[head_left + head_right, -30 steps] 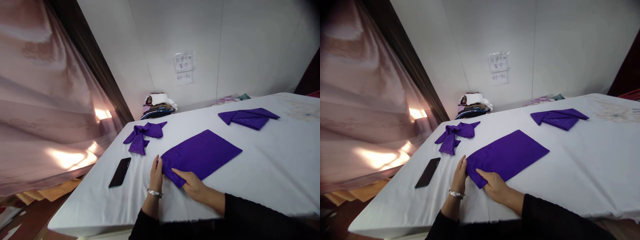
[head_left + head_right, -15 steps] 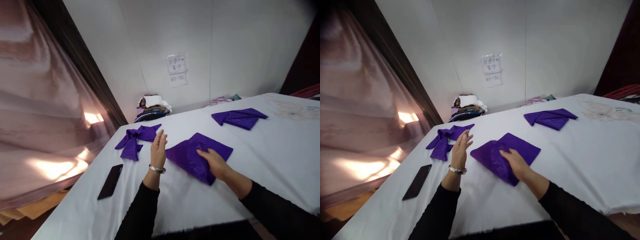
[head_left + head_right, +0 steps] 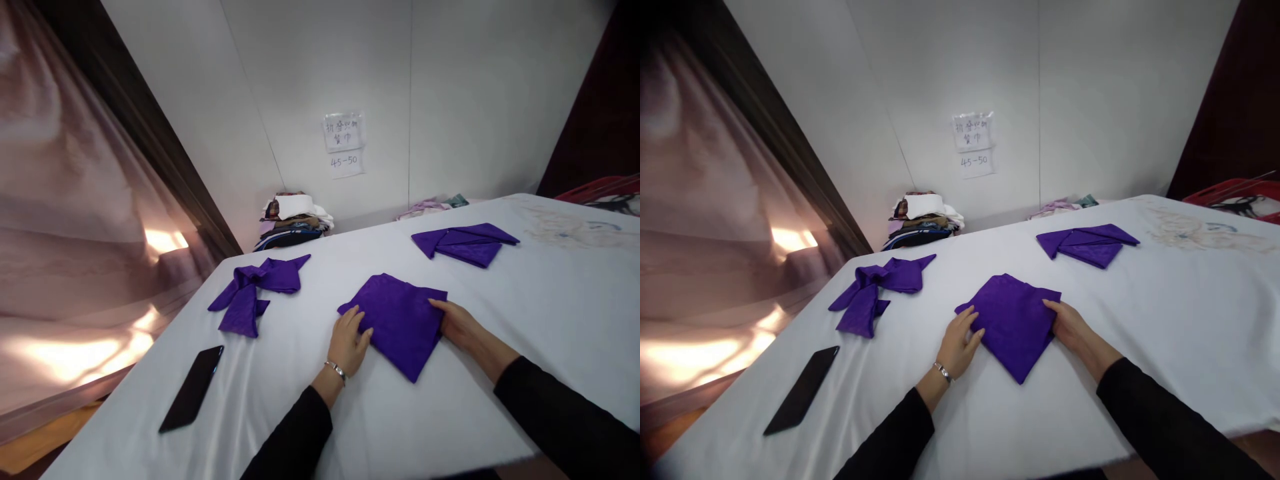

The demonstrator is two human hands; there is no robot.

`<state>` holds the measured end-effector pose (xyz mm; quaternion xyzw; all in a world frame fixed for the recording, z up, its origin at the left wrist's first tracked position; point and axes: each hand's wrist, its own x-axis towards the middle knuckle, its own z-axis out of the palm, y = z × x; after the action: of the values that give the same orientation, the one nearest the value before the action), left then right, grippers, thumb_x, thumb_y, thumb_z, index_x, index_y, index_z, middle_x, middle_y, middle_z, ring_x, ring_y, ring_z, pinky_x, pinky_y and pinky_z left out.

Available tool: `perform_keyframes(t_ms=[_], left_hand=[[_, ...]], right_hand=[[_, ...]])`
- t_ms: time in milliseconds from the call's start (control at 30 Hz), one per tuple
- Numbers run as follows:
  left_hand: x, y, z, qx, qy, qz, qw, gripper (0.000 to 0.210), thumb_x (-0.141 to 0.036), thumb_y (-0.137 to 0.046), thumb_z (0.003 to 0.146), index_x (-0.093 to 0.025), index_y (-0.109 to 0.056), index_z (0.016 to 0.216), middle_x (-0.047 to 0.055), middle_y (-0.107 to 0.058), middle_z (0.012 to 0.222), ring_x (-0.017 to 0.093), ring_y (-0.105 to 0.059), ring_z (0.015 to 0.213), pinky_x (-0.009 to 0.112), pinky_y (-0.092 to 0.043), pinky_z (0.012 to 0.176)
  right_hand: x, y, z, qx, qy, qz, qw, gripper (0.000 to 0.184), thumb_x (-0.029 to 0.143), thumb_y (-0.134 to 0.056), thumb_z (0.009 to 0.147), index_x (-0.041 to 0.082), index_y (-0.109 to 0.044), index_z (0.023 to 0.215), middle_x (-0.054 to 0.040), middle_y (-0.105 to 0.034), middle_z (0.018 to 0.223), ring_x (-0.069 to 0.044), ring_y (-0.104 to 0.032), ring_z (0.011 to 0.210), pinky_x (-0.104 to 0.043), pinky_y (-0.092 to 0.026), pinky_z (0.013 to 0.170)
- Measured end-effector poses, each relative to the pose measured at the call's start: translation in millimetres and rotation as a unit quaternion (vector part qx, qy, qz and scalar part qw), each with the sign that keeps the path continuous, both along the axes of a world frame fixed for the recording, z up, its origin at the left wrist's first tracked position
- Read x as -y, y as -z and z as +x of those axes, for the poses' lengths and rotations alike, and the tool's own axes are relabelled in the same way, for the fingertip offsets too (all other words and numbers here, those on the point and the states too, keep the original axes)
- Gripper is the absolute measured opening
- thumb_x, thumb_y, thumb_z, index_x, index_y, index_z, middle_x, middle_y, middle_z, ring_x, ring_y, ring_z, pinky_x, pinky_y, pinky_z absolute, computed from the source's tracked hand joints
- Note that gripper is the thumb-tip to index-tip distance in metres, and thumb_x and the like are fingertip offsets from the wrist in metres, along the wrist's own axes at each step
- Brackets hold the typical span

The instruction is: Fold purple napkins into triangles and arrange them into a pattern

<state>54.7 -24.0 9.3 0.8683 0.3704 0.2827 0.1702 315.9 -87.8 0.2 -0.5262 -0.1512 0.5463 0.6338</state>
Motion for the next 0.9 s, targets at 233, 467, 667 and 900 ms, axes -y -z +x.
perform_keyframes(t_ms=[233, 467, 667, 900], left_hand=[[-42.7, -1.5, 3.7, 0.010, -0.128, -0.053, 0.990, 0.037, -0.034, -0.050, 0.081, -0.017, -0.057, 0.114, 0.012, -0.054, 0.126, 0.025, -0.044, 0.119, 0.043, -0.031, 0.102], [-70.6, -9.6, 30.1, -0.056, -0.153, -0.124, 0.979, 0.041, -0.037, -0.049, 0.081, -0.017, -0.056, 0.116, 0.010, -0.066, 0.104, 0.025, -0.057, 0.100, 0.037, -0.040, 0.088], [-92.2, -19.2, 59.2, -0.092, -0.136, -0.143, 0.976, 0.038, -0.036, -0.053, 0.078, -0.018, -0.059, 0.111, 0.010, -0.069, 0.094, 0.027, -0.059, 0.095, 0.037, -0.041, 0.083], [-114.6, -15.0, 99.0, -0.073, -0.124, -0.173, 0.974, 0.041, -0.036, -0.057, 0.076, -0.016, -0.059, 0.111, 0.013, -0.066, 0.101, 0.026, -0.059, 0.097, 0.035, -0.042, 0.084]], right_hand=[[-1.1, -0.3, 2.1, -0.023, 0.010, 0.026, 0.999, 0.011, 0.015, -0.059, 0.074, 0.016, -0.063, 0.085, -0.0054, -0.071, 0.075, -0.020, -0.066, 0.070, -0.032, -0.052, 0.070], [1.9, -8.2, 5.2, 0.002, 0.015, 0.055, 0.998, 0.039, 0.015, -0.063, 0.072, 0.018, -0.057, 0.110, -0.0042, -0.070, 0.085, -0.019, -0.066, 0.075, -0.030, -0.053, 0.070], [2.2, -10.6, 24.3, 0.110, 0.049, 0.010, 0.993, 0.077, 0.020, -0.066, 0.069, 0.023, -0.031, 0.138, 0.0009, -0.068, 0.074, -0.016, -0.063, 0.067, -0.026, -0.051, 0.059], [-0.8, -3.6, 27.0, 0.240, 0.055, 0.049, 0.968, 0.084, 0.030, -0.069, 0.063, 0.020, -0.031, 0.138, -0.0008, -0.069, 0.084, -0.019, -0.063, 0.074, -0.030, -0.051, 0.068]])
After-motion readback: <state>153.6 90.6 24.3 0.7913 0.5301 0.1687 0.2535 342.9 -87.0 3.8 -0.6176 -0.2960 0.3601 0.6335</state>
